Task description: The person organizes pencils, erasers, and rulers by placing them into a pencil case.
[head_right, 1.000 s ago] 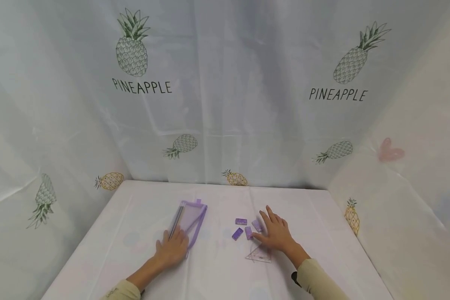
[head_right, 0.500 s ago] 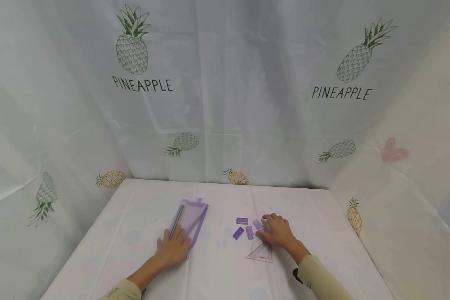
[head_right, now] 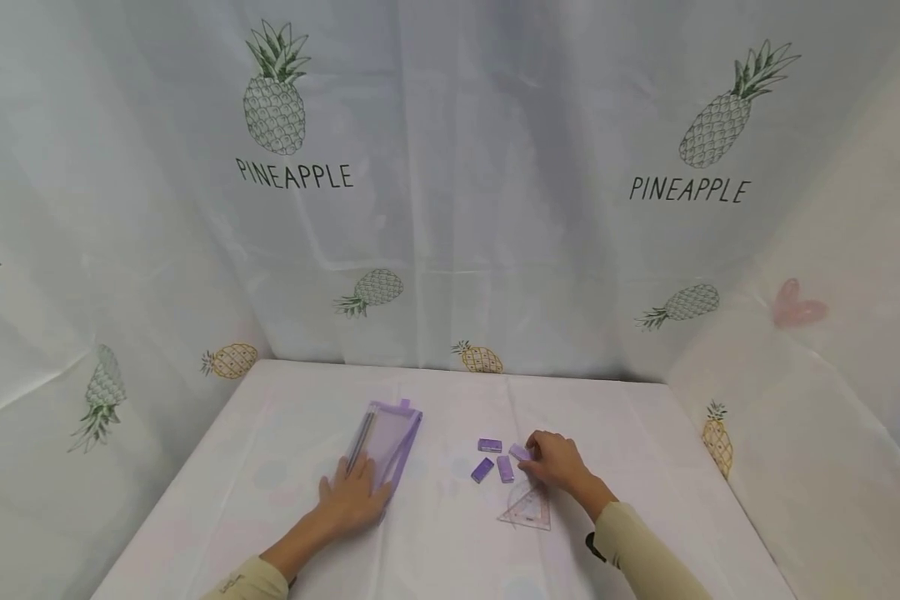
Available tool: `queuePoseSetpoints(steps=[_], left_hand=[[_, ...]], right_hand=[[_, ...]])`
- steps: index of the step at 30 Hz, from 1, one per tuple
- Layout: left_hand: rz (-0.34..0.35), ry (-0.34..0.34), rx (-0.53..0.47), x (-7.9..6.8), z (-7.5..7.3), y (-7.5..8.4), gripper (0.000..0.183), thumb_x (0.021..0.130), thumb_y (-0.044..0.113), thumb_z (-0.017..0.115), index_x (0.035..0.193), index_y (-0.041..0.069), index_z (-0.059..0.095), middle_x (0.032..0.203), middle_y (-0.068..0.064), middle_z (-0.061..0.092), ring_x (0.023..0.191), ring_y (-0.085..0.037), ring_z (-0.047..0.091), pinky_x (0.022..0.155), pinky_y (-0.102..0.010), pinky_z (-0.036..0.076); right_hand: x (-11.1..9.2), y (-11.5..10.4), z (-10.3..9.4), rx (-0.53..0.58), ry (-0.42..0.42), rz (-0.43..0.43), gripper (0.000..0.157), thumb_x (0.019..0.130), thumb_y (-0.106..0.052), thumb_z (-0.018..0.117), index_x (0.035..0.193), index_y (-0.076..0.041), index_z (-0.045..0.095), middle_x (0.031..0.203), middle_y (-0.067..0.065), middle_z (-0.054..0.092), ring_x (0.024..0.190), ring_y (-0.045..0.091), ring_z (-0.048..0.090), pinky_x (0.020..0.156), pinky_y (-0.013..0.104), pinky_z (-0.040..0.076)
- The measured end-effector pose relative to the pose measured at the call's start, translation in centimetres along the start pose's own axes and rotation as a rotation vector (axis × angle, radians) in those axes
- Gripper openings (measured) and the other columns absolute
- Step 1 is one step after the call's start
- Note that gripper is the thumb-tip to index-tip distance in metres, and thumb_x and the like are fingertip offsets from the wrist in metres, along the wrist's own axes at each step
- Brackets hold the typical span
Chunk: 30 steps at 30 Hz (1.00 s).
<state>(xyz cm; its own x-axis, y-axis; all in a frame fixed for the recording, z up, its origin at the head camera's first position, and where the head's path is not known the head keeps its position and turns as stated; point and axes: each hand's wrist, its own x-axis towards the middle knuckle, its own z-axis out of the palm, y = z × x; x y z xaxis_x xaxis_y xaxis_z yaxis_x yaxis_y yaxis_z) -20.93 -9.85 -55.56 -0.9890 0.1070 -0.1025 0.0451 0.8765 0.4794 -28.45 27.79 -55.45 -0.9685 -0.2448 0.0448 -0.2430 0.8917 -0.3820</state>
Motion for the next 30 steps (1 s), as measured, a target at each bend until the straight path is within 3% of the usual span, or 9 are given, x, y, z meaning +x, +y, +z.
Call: queuePoseSetpoints(steps=[7, 11, 18, 30], left_hand=[[0.009, 0.028, 0.035, -0.27, 0.46, -0.03, 0.087, 0.093, 0.063, 0.048, 0.149, -0.003, 0.038, 0.159, -0.024, 0.028, 0.146, -0.053, 0.018, 0.105, -0.08, 0.014], [0.011, 0.018, 0.035, -0.33, 0.52, -0.08, 0.082, 0.094, 0.055, 0.05, 0.149, -0.004, 0.036, 0.16, -0.025, 0.026, 0.146, -0.055, 0.016, 0.104, -0.081, 0.012], [-0.013, -0.008, 0.011, -0.06, 0.91, -0.26, 0.063, 0.102, 0.038, 0.037, 0.15, -0.003, 0.036, 0.162, -0.024, 0.021, 0.148, -0.053, 0.009, 0.107, -0.08, 0.005], [-0.026, -0.008, -0.021, -0.07, 0.78, -0.19, 0.058, 0.103, 0.034, 0.033, 0.15, 0.001, 0.037, 0.162, -0.023, 0.02, 0.148, -0.052, 0.008, 0.108, -0.079, 0.004]], right_hand=[[-0.08, 0.03, 0.07, -0.011, 0.029, -0.017, 0.021, 0.081, -0.021, 0.08, 0.094, -0.008, 0.069, 0.082, -0.001, 0.062, 0.075, 0.012, 0.053, 0.071, 0.035, 0.047], [0.01, 0.16, 0.28, -0.01, 0.051, -0.014, 0.021, 0.081, -0.02, 0.08, 0.094, -0.007, 0.071, 0.082, -0.001, 0.061, 0.074, 0.011, 0.052, 0.07, 0.034, 0.046], [0.05, 0.31, 0.53, 0.005, 0.063, -0.016, 0.021, 0.081, -0.017, 0.081, 0.094, -0.004, 0.071, 0.08, 0.0, 0.061, 0.073, 0.012, 0.052, 0.068, 0.032, 0.046], [0.02, 0.6, 0.42, 0.026, 0.074, -0.013, 0.017, 0.081, -0.015, 0.08, 0.093, -0.005, 0.072, 0.08, 0.001, 0.062, 0.074, 0.012, 0.053, 0.07, 0.034, 0.047]])
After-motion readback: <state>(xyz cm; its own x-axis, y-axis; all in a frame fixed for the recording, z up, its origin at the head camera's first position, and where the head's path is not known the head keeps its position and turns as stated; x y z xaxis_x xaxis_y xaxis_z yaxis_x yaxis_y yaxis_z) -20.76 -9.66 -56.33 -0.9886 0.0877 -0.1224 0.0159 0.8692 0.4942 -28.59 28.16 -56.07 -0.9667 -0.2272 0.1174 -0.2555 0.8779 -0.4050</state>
